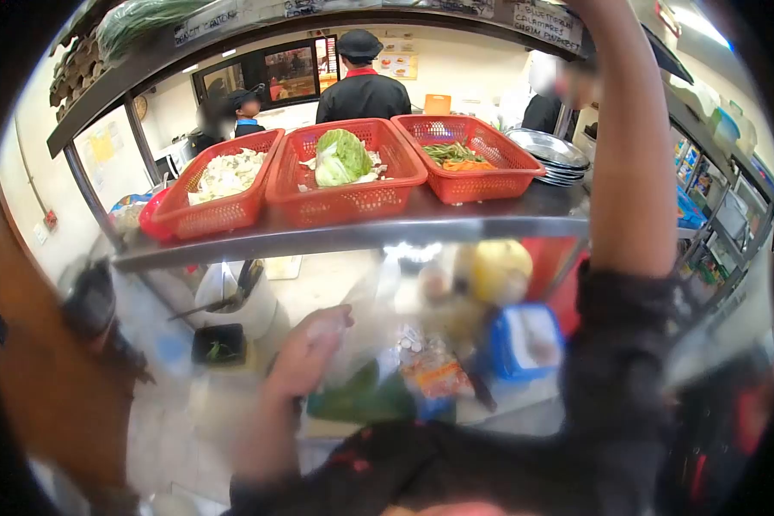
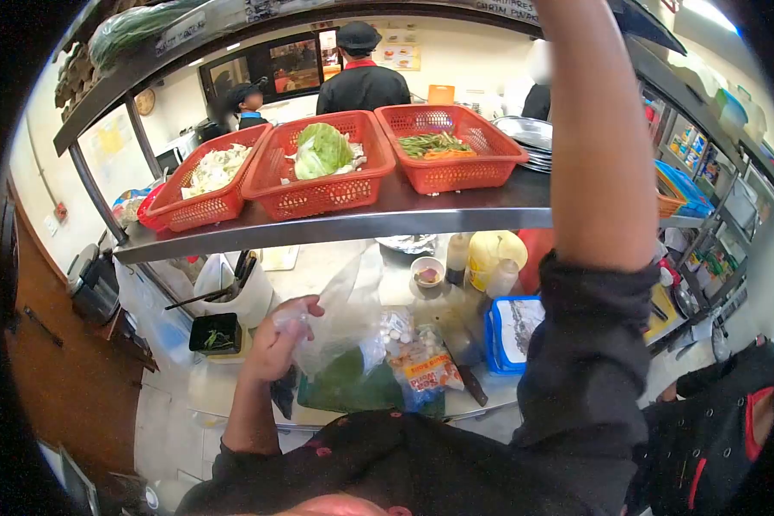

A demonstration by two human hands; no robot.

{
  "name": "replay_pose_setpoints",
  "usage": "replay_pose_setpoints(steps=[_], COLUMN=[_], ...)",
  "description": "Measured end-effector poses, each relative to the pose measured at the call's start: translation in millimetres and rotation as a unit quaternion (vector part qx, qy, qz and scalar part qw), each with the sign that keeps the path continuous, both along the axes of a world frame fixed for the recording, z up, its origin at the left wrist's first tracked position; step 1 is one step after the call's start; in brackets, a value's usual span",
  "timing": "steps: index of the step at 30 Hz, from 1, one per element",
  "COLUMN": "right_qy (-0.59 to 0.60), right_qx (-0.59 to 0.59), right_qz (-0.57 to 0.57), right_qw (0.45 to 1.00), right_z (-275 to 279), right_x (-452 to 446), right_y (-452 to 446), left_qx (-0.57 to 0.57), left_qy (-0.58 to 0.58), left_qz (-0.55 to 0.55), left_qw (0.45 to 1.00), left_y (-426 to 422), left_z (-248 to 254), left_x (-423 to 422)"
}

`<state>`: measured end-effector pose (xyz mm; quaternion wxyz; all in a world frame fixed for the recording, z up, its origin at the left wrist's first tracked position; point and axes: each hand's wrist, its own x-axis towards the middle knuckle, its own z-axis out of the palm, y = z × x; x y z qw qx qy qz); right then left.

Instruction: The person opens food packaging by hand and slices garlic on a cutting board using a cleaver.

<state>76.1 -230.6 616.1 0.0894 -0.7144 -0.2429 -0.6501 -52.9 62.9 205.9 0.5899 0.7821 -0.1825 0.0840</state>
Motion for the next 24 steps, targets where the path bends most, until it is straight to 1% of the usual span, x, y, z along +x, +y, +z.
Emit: replay_pose_setpoints(steps=[1,2,3,4,5,6,7,8,9,10,11,12,13,14,15,16,17,18,19,20,21,22,23,24], right_qy=[0.082,0.047,0.066,0.141,0.238,0.320,0.384,0.387,0.387,0.435,0.479,0.643,0.780,0.778,0.798,0.810,0.809,0.745,0.673,0.669,0.591,0.507,0.509,0.585], right_qx=[0.028,0.016,-0.056,-0.124,-0.168,-0.177,-0.185,-0.119,-0.048,-0.027,-0.002,-0.039,-0.075,-0.063,-0.012,0.040,0.052,0.077,0.100,0.133,0.112,0.086,0.119,0.074], right_qz=[-0.045,0.075,0.228,0.344,0.421,0.455,0.450,0.456,0.456,0.468,0.479,0.437,0.381,0.385,0.417,0.447,0.446,0.488,0.522,0.516,0.529,0.530,0.500,0.498], right_qw=[0.995,0.996,0.970,0.920,0.859,0.812,0.785,0.793,0.800,0.769,0.736,0.627,0.490,0.492,0.436,0.377,0.380,0.448,0.514,0.517,0.599,0.674,0.690,0.636], right_z=[-30.4,-77.8,-126.5,-169.2,-210.2,-253.3,-295.8,-344.2,-390.0,-439.1,-468.1,-467.0,-465.7,-477.4,-498.3,-516.2,-529.4,-540.9,-548.6,-553.6,-554.4,-551.8,-553.4,-556.1], right_x=[-20.2,-42.2,-62.6,-76.7,-82.8,-81.0,-76.0,-68.5,-63.9,-62.3,-59.8,-59.3,-58.1,-52.7,-52.0,-52.3,-50.8,-54.7,-59.3,-66.5,-63.7,-67.4,-81.1,-80.1], right_y=[2.6,5.6,10.7,17.8,27.0,40.5,53.3,68.3,81.7,87.1,87.1,78.2,65.8,52.5,43.0,36.7,27.4,26.8,21.8,15.8,19.3,29.7,33.8,36.0], left_qx=[-0.068,-0.041,-0.040,-0.080,-0.115,-0.110,-0.079,-0.047,-0.039,-0.047,-0.051,-0.039,0.010,0.058,0.065,0.087,0.109,0.118,0.065,0.025,0.034,0.075,0.121,0.156], left_qy=[0.075,0.072,0.078,0.062,0.047,0.051,0.027,0.001,0.005,0.051,0.096,0.097,0.124,0.148,0.150,0.178,0.205,0.207,0.191,0.183,0.188,0.184,0.180,0.110], left_qz=[0.010,0.031,0.035,0.040,0.046,0.050,0.074,0.094,0.089,0.100,0.109,0.101,0.131,0.163,0.155,0.166,0.176,0.159,0.171,0.175,0.149,0.150,0.132,0.099], left_qw=[0.995,0.996,0.996,0.994,0.991,0.991,0.994,0.994,0.995,0.993,0.988,0.989,0.984,0.974,0.974,0.966,0.957,0.958,0.964,0.967,0.970,0.969,0.967,0.977], left_y=[3.0,5.9,5.9,5.0,5.1,3.3,-3.0,-10.2,-12.6,-16.5,-20.5,-22.1,-23.2,-27.1,-26.7,-26.1,-33.7,-34.7,-40.1,-49.9,-53.5,-50.0,-50.7,-47.0], left_z=[-7.1,-13.0,-22.6,-36.1,-45.5,-46.5,-46.9,-49.3,-52.5,-57.9,-60.6,-58.3,-54.3,-52.0,-51.0,-50.1,-52.0,-58.5,-71.9,-81.2,-89.8,-94.7,-98.0,-101.0], left_x=[-4.1,-6.2,-9.0,-9.3,-10.9,-14.1,-16.9,-17.0,-18.8,-21.9,-21.2,-20.7,-19.1,-14.6,-12.0,-9.3,-2.8,2.1,5.3,8.7,20.1,24.6,22.8,22.0])
